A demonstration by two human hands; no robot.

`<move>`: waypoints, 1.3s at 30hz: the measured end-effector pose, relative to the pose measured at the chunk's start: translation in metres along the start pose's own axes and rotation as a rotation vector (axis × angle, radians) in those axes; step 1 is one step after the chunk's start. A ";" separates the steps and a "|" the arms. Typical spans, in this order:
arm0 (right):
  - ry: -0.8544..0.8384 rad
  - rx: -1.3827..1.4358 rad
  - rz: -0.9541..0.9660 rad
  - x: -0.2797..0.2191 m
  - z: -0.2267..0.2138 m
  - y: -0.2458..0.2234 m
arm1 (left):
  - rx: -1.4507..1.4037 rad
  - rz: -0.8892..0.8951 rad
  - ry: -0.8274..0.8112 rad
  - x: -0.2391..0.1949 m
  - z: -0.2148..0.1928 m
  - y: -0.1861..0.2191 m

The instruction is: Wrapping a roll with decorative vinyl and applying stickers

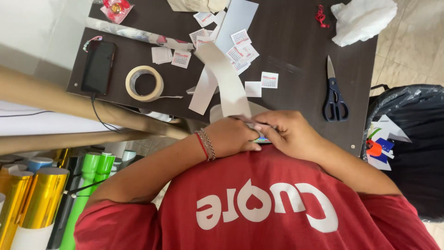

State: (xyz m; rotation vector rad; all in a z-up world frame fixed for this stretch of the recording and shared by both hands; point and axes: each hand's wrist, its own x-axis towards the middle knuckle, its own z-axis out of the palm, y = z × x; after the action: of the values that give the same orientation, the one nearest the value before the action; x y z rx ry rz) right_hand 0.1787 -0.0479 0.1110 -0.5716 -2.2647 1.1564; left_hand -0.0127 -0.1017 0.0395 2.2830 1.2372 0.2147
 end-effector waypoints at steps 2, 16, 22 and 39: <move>-0.102 0.020 0.024 -0.006 -0.006 0.014 | -0.138 -0.018 -0.062 -0.015 -0.015 0.005; -1.124 0.227 0.160 0.049 -0.034 0.086 | 0.288 0.312 0.579 -0.020 0.001 0.017; -1.023 0.354 0.455 0.043 -0.025 0.069 | 0.061 0.145 0.414 -0.034 -0.001 0.011; -0.318 -0.956 -0.309 0.015 0.014 0.041 | -1.096 -0.229 0.233 0.021 0.021 -0.088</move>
State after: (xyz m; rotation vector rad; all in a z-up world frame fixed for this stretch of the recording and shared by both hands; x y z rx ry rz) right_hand 0.1638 -0.0256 0.0736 -0.3462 -2.9847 -0.0579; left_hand -0.0575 -0.0540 -0.0268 1.1839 1.0682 0.8483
